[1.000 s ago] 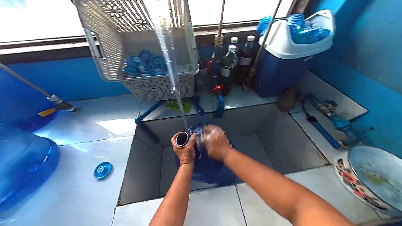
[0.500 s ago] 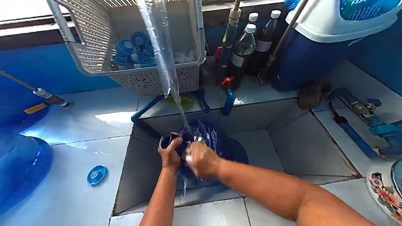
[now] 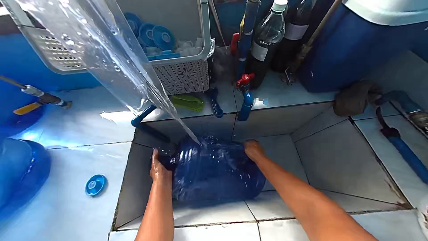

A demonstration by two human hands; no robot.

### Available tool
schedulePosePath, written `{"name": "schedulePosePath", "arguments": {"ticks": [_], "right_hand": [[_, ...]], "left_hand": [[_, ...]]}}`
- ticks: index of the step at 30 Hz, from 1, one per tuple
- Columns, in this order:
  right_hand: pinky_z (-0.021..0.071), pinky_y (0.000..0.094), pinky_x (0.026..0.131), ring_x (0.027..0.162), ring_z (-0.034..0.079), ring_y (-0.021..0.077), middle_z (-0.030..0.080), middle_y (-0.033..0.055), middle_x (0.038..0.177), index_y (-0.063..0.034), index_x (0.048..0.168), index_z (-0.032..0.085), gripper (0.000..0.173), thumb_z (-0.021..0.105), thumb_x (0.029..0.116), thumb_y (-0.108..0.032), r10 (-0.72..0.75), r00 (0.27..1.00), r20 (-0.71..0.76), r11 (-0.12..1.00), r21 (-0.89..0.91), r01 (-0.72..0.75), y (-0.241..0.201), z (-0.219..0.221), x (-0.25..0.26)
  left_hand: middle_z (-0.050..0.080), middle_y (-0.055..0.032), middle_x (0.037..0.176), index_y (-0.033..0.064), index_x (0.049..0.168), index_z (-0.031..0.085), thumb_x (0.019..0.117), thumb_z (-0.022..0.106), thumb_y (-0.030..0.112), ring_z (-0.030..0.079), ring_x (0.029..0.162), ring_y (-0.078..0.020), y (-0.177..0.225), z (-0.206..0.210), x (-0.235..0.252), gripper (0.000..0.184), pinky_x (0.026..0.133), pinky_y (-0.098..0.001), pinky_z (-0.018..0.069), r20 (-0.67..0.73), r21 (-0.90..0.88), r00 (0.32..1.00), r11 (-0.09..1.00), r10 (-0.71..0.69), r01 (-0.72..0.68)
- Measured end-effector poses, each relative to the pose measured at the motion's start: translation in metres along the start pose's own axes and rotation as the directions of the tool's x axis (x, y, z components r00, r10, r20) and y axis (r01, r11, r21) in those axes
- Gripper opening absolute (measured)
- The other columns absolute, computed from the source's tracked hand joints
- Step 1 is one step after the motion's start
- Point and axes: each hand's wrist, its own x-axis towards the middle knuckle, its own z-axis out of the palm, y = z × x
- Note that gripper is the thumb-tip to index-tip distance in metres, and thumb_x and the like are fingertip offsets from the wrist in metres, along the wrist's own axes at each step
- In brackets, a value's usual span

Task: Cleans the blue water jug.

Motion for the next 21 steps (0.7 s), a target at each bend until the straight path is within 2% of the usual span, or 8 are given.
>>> {"name": "schedulePosePath", "arguments": {"ticks": [2,6,8,11,13,15,18,21], "right_hand": [[0.0375,0.0601,0.114,0.138,0.05,0.0419,0.057,0.0269,0.143,0.0023,0.138,0.06,0.042,0.039,0.1091,-0.02,0.1,0.993,0.065,0.994,0.026,-0.102,-0.033,-0.009,-0.009],[0.0417,0.0599,0.111,0.131,0.057,0.0438,0.061,0.0285,0.136,0.0039,0.135,0.062,0.041,0.046,0.1096,-0.023,0.057,0.998,-0.041,0.981,0.189,-0.048,-0.045,-0.016,0.009],[0.0412,0.0645,0.11,0.134,0.053,0.0436,0.059,0.0257,0.141,-0.0011,0.139,0.06,0.042,0.043,0.1093,-0.027,0.16,0.986,0.054,0.986,0.034,-0.162,0.015,-0.01,0.006],[0.0322,0.0606,0.118,0.144,0.042,0.0449,0.05,0.0285,0.149,0.0041,0.143,0.055,0.044,0.036,0.11,-0.02,0.191,0.98,0.056,0.981,-0.05,-0.189,0.003,-0.007,-0.016],[0.0346,0.0525,0.12,0.14,0.049,0.0411,0.057,0.0278,0.143,0.0075,0.136,0.061,0.043,0.038,0.1087,-0.017,-0.043,0.96,-0.277,0.997,0.053,0.06,-0.042,0.016,-0.039],[0.0413,0.0526,0.116,0.133,0.058,0.0385,0.066,0.0259,0.132,0.0084,0.122,0.07,0.037,0.051,0.101,-0.016,-0.445,0.756,-0.48,0.862,0.001,0.508,-0.084,0.051,-0.055],[0.0439,0.0559,0.11,0.125,0.061,0.0412,0.069,0.025,0.121,0.0045,0.114,0.072,0.03,0.061,0.0992,-0.02,-0.685,0.728,-0.006,0.716,-0.188,0.672,-0.151,0.023,-0.054],[0.0481,0.0626,0.101,0.119,0.062,0.0425,0.067,0.0271,0.123,0.0051,0.118,0.069,0.029,0.06,0.1021,-0.017,-0.29,0.942,0.168,0.956,-0.001,0.294,-0.144,-0.039,0.01]], "left_hand": [[0.064,-0.0171,0.106,-0.0027,0.126,0.057,0.0961,0.065,0.017,0.062,0.092,-0.0258,0.004,0.014,-0.003,0.037,0.08,-0.0471,0.0539,-0.142,0.079,0.99,0.997,-0.012,0.023],[0.072,-0.0028,0.087,0.008,0.1,0.058,0.0874,0.047,0.007,0.071,0.083,-0.0143,-0.011,0.012,-0.014,0.017,0.076,-0.0344,0.061,0.33,-0.083,0.942,0.996,0.064,-0.039],[0.066,-0.0058,0.096,0.0063,0.115,0.055,0.1068,0.043,0.023,0.066,0.088,-0.0166,-0.007,-0.001,-0.004,0.022,0.079,-0.0389,0.0579,0.146,0.012,0.989,1.0,-0.017,0.015],[0.063,-0.0194,0.113,-0.004,0.13,0.055,0.0983,0.062,0.015,0.062,0.098,-0.0278,0.004,0.011,-0.007,0.038,0.084,-0.0495,0.0535,-0.092,0.073,0.994,0.995,-0.058,0.065],[0.066,-0.0112,0.089,-0.0006,0.108,0.057,0.0915,0.057,0.001,0.066,0.08,-0.02,0.003,0.023,-0.012,0.017,0.072,-0.0392,0.0579,0.091,-0.012,0.995,0.999,0.047,-0.046],[0.065,-0.002,0.08,0.0072,0.098,0.054,0.096,0.044,0.003,0.066,0.075,-0.0133,-0.008,0.018,-0.008,0.012,0.072,-0.0322,0.0586,0.254,-0.112,0.965,0.993,0.062,-0.035],[0.066,-0.0002,0.071,0.0098,0.087,0.055,0.0965,0.042,0.005,0.066,0.065,-0.0109,-0.014,0.023,-0.026,0.017,0.063,-0.0291,0.0577,0.307,-0.154,0.952,0.988,0.02,0.029],[0.074,-0.0059,0.095,0.0055,0.105,0.061,0.0694,0.071,0.009,0.072,0.091,-0.0171,-0.016,0.007,-0.018,0.037,0.083,-0.035,0.061,0.575,-0.223,0.806,0.975,0.142,-0.013]]}}
